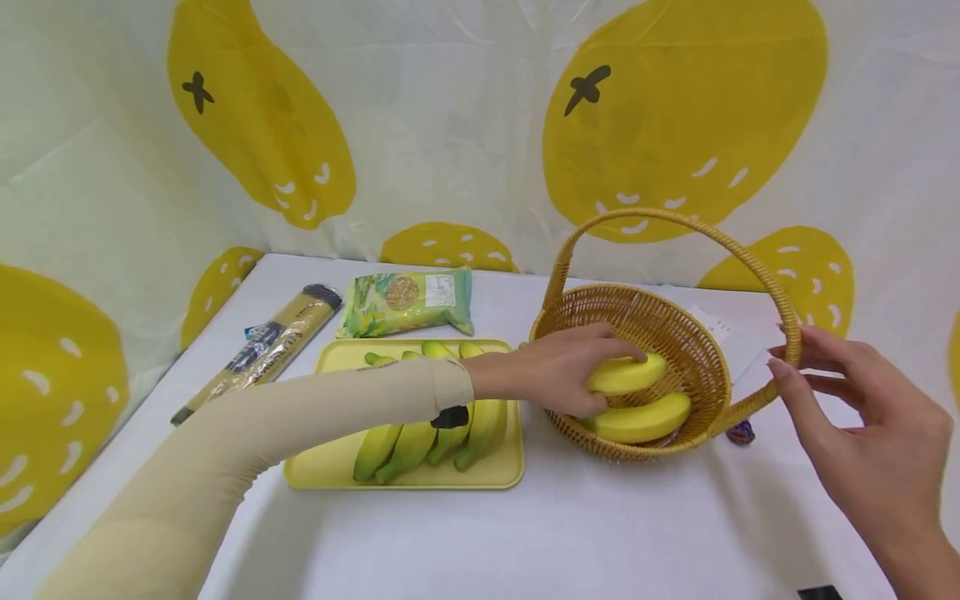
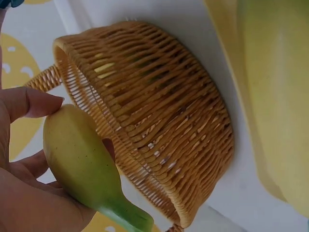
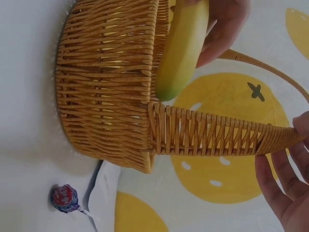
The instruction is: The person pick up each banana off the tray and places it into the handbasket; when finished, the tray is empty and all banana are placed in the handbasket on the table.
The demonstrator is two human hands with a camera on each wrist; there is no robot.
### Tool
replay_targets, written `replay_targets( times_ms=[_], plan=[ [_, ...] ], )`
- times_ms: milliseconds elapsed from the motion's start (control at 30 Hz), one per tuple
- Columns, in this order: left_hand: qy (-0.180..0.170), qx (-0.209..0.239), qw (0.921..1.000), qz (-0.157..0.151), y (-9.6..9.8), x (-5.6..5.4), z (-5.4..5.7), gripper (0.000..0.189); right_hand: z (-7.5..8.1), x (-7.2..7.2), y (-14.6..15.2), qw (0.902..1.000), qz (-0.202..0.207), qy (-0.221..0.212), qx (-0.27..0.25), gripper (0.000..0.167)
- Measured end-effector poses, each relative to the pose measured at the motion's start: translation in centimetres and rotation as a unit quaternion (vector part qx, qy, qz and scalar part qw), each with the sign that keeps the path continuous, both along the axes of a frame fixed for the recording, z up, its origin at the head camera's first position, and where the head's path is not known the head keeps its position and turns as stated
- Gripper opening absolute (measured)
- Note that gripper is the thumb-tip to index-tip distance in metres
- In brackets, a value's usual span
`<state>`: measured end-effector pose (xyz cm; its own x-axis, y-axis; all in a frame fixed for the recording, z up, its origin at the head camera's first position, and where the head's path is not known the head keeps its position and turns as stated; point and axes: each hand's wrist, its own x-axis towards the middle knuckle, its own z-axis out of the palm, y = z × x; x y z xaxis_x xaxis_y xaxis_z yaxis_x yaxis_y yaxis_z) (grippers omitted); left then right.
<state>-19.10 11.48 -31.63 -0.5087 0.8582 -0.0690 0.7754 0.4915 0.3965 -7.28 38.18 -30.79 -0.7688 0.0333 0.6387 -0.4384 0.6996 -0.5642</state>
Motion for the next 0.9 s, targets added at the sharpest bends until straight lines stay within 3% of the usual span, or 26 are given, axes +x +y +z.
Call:
replay_targets(
  times_ms=[167, 367, 567, 733, 900],
  plan=[
    [-0.003, -0.042, 0.9990, -0.010, 1.8, -0.8, 0.1, 0.071, 0.0, 0.1, 0.1, 0.9998, -0.018, -0.008, -0.002, 0.047],
    [0.013, -0.066, 0.9973, -0.029, 3.1, -1.8, -0.7, 0.068, -0.1, 0.1, -0.1, 1.0000, -0.006, -0.002, -0.005, 0.046],
    [0.025, -0.106, 0.9930, -0.044, 4.5, -1.6, -1.7, 0.069, -0.2, 0.2, -0.2, 0.9999, -0.011, 0.002, -0.005, 0.046],
    [0.044, -0.115, 0.9913, -0.046, 4.8, -1.4, -2.4, 0.069, -0.2, 0.0, 0.0, 0.9997, 0.008, 0.013, -0.016, 0.044],
    [0.031, -0.117, 0.9916, -0.046, 4.4, -1.4, -2.9, 0.070, -0.2, 0.1, -0.1, 0.9999, -0.012, -0.003, -0.009, 0.046]
  ],
)
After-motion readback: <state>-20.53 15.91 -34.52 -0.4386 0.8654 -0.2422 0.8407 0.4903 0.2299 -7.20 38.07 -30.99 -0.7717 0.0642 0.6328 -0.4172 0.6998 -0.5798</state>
